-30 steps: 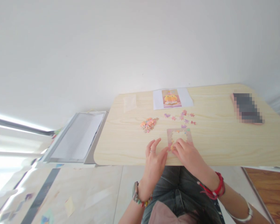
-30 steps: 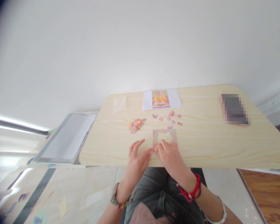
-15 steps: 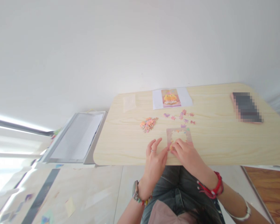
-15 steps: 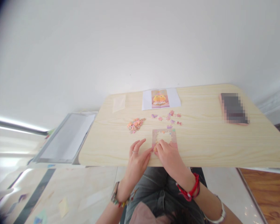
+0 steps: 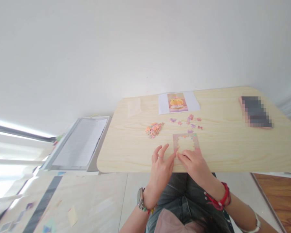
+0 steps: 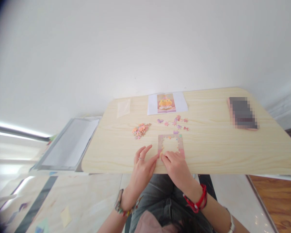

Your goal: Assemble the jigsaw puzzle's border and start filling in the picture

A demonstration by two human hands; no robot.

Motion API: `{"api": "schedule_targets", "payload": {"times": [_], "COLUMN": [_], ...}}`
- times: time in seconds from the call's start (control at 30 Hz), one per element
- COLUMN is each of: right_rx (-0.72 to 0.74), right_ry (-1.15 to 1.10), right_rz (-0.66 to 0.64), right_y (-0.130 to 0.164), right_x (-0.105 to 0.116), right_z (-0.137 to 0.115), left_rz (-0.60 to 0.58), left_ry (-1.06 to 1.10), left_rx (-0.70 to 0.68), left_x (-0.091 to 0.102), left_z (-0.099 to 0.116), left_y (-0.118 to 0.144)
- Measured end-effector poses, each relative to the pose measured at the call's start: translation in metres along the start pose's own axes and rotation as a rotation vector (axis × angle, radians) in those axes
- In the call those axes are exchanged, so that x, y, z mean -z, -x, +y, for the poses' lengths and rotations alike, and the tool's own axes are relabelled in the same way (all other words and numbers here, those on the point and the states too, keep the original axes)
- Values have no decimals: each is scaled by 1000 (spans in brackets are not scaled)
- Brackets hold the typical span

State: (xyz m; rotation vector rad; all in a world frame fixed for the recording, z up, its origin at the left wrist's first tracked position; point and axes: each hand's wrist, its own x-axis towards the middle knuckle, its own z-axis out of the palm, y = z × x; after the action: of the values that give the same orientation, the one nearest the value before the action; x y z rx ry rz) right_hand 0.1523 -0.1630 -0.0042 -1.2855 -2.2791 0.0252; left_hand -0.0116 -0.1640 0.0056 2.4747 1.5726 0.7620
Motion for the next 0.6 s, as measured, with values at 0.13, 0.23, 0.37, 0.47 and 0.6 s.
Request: {"api": "schedule_targets", "payload": {"times": [0.13,0.23,0.37,0.47,0.6], "right_rx": [-57,-162,-253,-249,-222], "right_ry": [-78,-102,-111,-123,-130], "right_rz": [37,110,49,-58,-157], "right_y": [1,4,10,11,10], "right_x": [8,18,32,37,37], "right_z": [7,28,67,86,94], "left_rz": [6,25,17,-8,-3], "left_ry": [14,31,10,-31,-63], "left_rx": [-7,1,25,31,23], "left_x": [1,2,1,-4,-8], "left_z": [0,0,-3,-7,-9], "left_y": [-1,-3,-10,-15,-17]}}
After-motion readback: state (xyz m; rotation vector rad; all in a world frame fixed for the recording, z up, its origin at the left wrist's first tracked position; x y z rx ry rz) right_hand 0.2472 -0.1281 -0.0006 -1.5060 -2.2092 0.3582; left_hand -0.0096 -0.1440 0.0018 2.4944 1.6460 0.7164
